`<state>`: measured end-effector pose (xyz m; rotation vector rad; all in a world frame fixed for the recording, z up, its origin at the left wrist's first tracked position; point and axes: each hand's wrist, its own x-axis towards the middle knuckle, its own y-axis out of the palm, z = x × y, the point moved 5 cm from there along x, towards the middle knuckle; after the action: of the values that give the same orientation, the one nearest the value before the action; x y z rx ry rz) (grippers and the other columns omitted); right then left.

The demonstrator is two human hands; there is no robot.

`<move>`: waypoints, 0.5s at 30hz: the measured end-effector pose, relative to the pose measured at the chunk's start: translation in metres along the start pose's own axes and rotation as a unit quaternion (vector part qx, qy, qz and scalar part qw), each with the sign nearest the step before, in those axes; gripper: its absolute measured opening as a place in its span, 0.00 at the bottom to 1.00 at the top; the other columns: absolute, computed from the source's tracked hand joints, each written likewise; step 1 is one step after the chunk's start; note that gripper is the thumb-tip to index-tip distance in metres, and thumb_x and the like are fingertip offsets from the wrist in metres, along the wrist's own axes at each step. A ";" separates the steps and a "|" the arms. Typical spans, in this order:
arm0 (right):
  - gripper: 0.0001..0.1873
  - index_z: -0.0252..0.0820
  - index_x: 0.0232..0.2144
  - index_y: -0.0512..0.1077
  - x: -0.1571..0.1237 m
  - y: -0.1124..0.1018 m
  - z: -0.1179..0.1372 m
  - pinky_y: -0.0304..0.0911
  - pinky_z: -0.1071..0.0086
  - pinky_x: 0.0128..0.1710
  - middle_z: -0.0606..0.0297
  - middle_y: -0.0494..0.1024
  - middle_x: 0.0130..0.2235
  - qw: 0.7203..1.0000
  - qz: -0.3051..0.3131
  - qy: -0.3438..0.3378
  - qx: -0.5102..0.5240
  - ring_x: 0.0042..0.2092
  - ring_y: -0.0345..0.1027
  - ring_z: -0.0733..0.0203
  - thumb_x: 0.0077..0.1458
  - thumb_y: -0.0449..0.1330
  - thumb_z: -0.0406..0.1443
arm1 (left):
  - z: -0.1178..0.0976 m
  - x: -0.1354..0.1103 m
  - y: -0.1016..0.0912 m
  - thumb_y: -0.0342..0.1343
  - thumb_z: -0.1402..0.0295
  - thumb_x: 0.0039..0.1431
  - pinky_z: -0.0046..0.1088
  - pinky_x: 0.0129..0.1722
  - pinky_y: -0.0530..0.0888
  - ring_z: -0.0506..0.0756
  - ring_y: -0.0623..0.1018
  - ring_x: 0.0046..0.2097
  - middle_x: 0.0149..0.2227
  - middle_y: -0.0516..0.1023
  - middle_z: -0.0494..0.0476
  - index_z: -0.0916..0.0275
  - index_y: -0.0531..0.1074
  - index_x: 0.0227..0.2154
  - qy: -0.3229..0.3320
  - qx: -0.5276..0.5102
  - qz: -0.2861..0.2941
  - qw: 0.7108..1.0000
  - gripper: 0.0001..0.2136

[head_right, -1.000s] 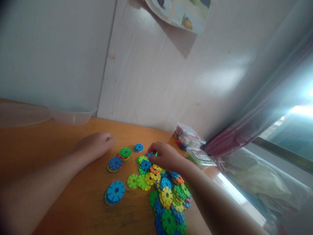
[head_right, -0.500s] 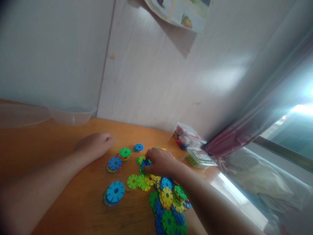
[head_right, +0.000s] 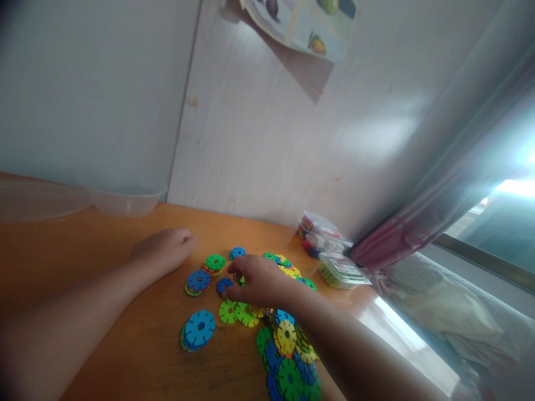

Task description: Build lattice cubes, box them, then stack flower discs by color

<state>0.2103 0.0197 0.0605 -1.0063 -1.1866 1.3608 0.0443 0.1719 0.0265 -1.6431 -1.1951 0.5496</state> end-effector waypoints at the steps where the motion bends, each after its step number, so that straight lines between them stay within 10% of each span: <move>1: 0.20 0.46 0.46 0.74 0.000 -0.002 -0.004 0.58 0.71 0.33 0.65 0.78 0.39 1.000 -0.005 0.005 0.003 0.36 0.70 0.63 0.53 0.64 0.46 | 0.000 0.000 0.000 0.40 0.57 0.59 0.34 0.28 0.64 0.64 0.78 0.38 0.38 0.80 0.64 0.57 0.76 0.33 0.001 -0.001 -0.001 1.000 0.19; 15: 0.24 0.47 0.50 0.75 -0.001 -0.006 -0.039 0.62 0.65 0.45 0.59 0.74 0.47 0.995 0.057 0.046 -0.067 0.46 0.70 0.54 0.52 0.64 0.48 | -0.001 -0.002 -0.002 0.40 0.57 0.59 0.34 0.26 0.61 0.63 0.77 0.37 0.38 0.80 0.63 0.58 0.75 0.31 0.003 0.000 0.000 1.000 0.19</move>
<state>0.2498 0.0243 0.0603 -1.2345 -1.1789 1.3214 0.0434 0.1699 0.0283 -1.6446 -1.1913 0.5443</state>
